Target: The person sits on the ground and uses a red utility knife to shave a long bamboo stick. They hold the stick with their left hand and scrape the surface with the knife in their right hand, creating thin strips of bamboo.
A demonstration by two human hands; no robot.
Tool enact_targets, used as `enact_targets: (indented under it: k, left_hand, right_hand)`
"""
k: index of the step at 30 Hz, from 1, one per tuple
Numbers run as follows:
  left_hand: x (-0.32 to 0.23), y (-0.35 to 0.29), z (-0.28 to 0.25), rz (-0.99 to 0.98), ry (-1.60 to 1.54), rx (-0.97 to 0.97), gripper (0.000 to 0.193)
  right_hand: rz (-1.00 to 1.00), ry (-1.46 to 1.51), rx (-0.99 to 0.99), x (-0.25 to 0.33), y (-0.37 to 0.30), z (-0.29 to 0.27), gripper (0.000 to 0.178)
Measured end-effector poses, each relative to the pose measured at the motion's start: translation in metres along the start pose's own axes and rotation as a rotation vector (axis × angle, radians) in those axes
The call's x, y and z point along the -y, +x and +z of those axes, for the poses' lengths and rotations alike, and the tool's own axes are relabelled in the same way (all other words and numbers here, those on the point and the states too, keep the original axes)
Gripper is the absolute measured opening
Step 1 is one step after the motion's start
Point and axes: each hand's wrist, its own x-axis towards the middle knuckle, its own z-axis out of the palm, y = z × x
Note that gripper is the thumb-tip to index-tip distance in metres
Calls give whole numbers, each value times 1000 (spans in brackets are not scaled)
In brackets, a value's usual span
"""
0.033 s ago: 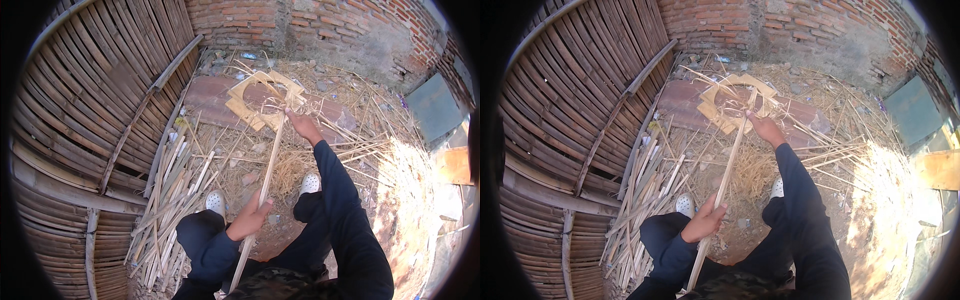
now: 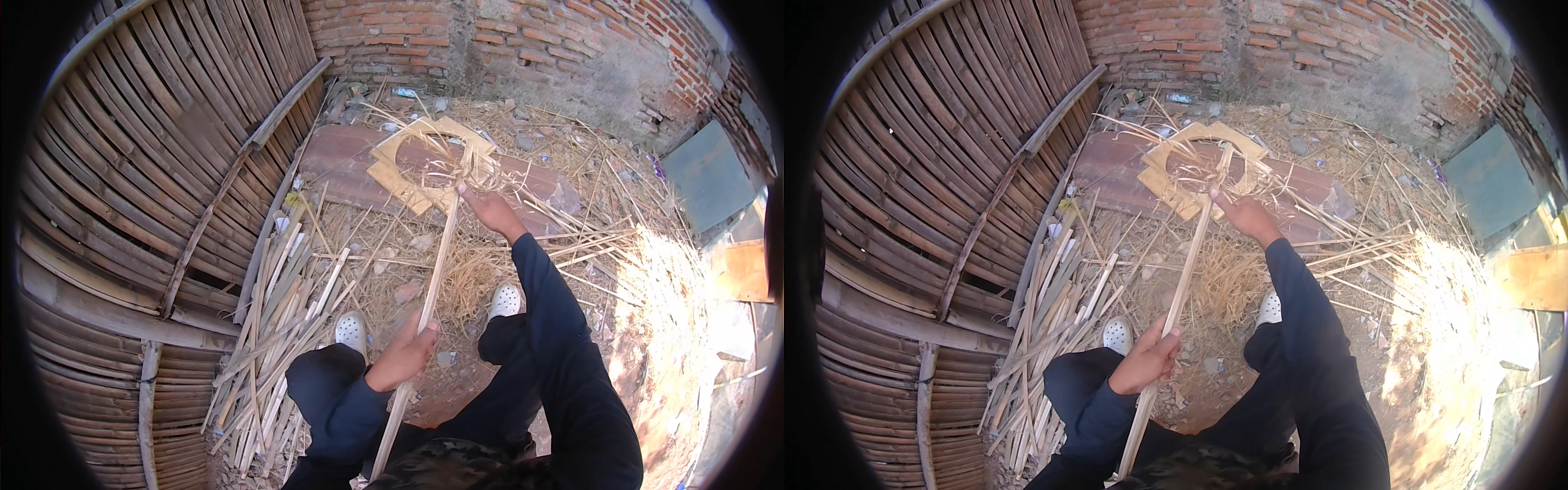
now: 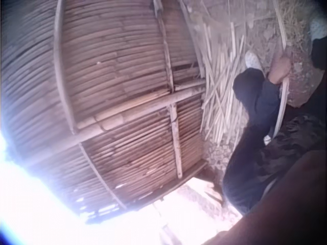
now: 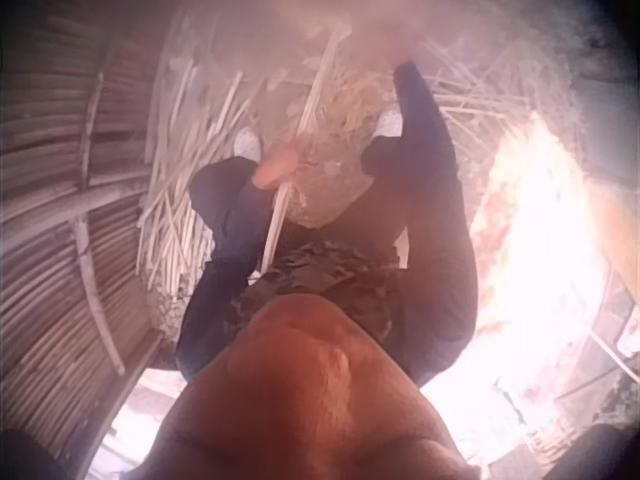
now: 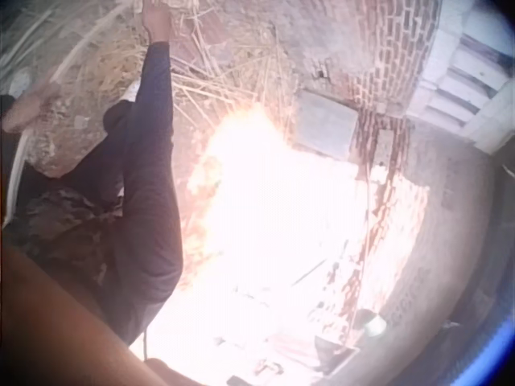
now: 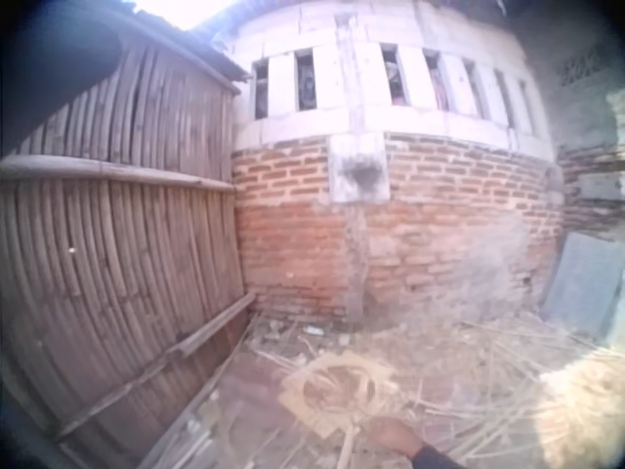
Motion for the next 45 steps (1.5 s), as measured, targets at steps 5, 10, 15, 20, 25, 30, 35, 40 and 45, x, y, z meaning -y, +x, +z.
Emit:
enact_targets:
  k: [5,10,15,20,25,30,35,40,45]
  left_hand:
    - [-11,-8,-20,-39,-405,51,40]
    - [-14,-17,-25,4,-483,59,41]
    - [-17,-15,-23,17,-504,54,41]
    - [-25,-20,-29,52,-495,50,41]
    - [-19,-18,-24,23,-379,31,40]
    - [-16,-16,-19,-8,-342,49,41]
    - [-18,-17,-14,-6,-330,92,40]
    - [-13,-21,5,-53,-271,141,40]
    - [-12,-13,9,-89,-280,157,40]
  right_hand:
    - [-336,-239,274,71,-83,-4,82]
    - [-530,-236,-13,88,-106,16,73]
    - [-492,-221,-21,79,-82,15,72]
    - [-639,-284,-34,92,-102,21,69]
    - [-743,-216,-120,67,-79,31,70]
    - [-526,-335,-205,44,-45,27,69]
    - [-450,-335,-270,30,-21,15,70]
    - [-190,-369,-277,-6,10,-7,73]
    - [-165,-291,-382,-26,13,-9,78]
